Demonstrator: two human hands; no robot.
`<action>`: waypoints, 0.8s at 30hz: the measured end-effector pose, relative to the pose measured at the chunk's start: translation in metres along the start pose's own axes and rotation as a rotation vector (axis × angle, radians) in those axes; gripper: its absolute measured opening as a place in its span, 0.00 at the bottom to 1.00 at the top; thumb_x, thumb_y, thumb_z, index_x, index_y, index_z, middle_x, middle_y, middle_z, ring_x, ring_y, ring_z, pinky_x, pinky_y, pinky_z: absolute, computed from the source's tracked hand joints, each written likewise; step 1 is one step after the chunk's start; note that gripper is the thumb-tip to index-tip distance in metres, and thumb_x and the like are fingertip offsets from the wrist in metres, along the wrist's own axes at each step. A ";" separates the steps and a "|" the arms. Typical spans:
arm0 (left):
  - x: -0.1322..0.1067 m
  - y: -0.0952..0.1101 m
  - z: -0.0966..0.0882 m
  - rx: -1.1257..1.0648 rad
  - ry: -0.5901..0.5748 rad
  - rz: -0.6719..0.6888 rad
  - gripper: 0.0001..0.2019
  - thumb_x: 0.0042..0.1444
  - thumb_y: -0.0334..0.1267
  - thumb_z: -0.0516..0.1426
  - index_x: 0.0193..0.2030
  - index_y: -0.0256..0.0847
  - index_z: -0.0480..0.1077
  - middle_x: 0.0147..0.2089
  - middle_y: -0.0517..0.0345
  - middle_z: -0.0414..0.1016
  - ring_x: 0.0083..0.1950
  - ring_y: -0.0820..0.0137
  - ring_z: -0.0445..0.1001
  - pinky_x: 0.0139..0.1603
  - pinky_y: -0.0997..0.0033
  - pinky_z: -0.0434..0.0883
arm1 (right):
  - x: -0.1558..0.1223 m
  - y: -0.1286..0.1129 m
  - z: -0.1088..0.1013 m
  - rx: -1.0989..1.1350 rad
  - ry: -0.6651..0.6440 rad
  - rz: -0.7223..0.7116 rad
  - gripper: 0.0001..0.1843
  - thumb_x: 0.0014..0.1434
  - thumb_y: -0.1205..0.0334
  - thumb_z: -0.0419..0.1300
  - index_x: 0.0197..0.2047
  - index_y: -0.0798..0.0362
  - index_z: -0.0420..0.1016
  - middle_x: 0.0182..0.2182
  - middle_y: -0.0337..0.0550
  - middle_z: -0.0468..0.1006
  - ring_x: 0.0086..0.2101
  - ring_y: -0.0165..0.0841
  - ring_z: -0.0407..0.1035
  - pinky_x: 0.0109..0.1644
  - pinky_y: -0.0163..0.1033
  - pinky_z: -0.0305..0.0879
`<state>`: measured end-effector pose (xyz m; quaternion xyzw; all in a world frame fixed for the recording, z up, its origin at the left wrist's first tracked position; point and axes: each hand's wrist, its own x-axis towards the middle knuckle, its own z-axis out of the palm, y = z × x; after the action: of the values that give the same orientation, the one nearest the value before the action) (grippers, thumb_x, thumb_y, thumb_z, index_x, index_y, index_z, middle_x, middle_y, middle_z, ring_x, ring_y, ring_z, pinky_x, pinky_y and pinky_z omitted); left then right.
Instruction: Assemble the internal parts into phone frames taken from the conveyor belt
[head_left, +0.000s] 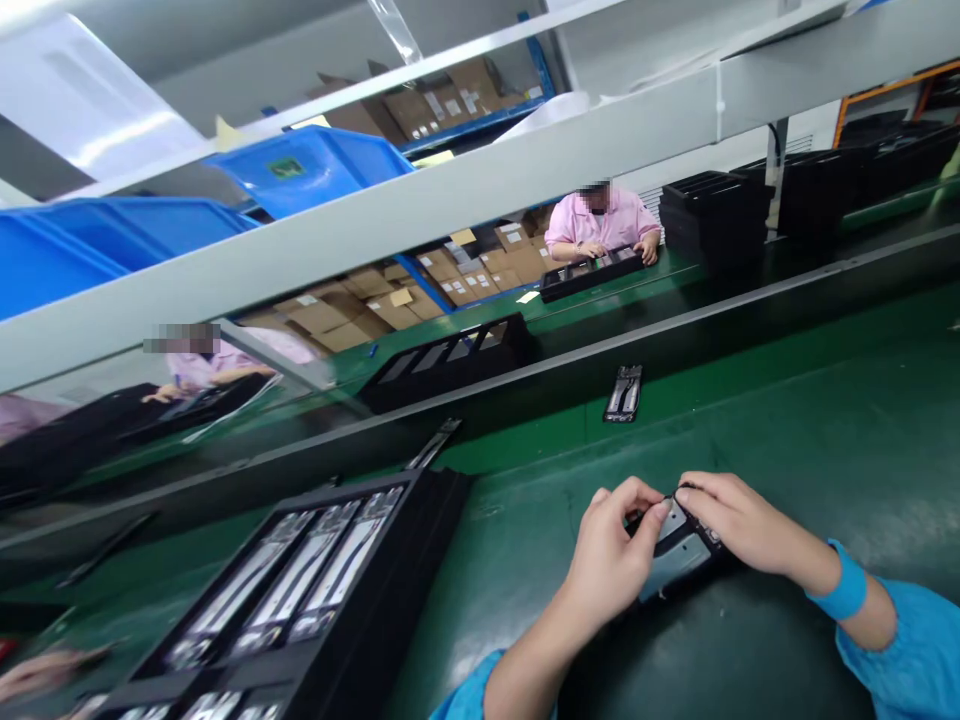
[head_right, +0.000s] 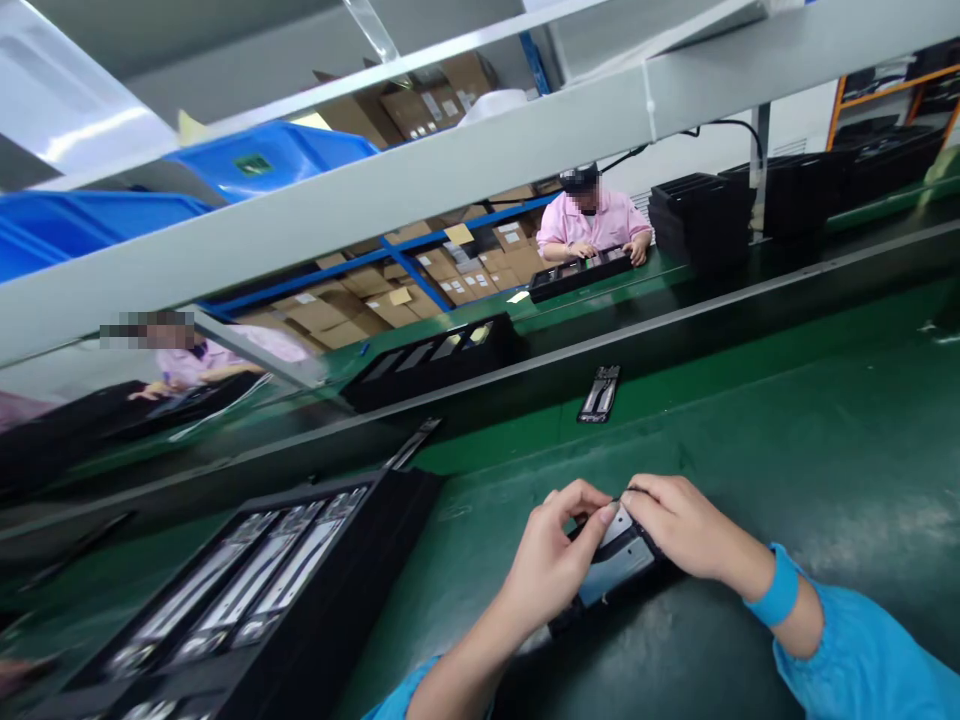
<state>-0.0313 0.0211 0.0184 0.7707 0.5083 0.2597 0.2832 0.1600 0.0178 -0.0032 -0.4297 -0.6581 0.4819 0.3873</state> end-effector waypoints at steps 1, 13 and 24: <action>0.006 -0.003 -0.001 -0.006 -0.025 0.003 0.09 0.64 0.43 0.56 0.36 0.44 0.74 0.34 0.60 0.79 0.38 0.67 0.73 0.46 0.63 0.67 | 0.002 0.004 -0.003 0.028 -0.033 0.018 0.19 0.71 0.53 0.50 0.29 0.52 0.65 0.27 0.36 0.68 0.31 0.32 0.62 0.34 0.36 0.56; 0.191 -0.078 -0.026 0.267 -0.043 -0.520 0.19 0.65 0.48 0.59 0.54 0.36 0.71 0.53 0.49 0.74 0.53 0.61 0.75 0.54 0.53 0.73 | 0.076 0.086 -0.059 0.353 0.739 0.327 0.23 0.64 0.39 0.56 0.29 0.49 0.60 0.16 0.33 0.60 0.15 0.29 0.54 0.16 0.33 0.51; 0.155 -0.099 -0.022 0.098 -0.229 -0.458 0.19 0.69 0.51 0.54 0.44 0.34 0.71 0.34 0.59 0.73 0.29 0.75 0.71 0.32 0.72 0.72 | 0.091 0.091 -0.073 0.301 0.521 0.328 0.11 0.66 0.56 0.56 0.44 0.55 0.71 0.35 0.51 0.79 0.23 0.33 0.71 0.30 0.40 0.74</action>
<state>-0.0557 0.2009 -0.0182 0.6729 0.6460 0.0748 0.3527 0.2149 0.1408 -0.0654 -0.5763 -0.3806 0.5035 0.5191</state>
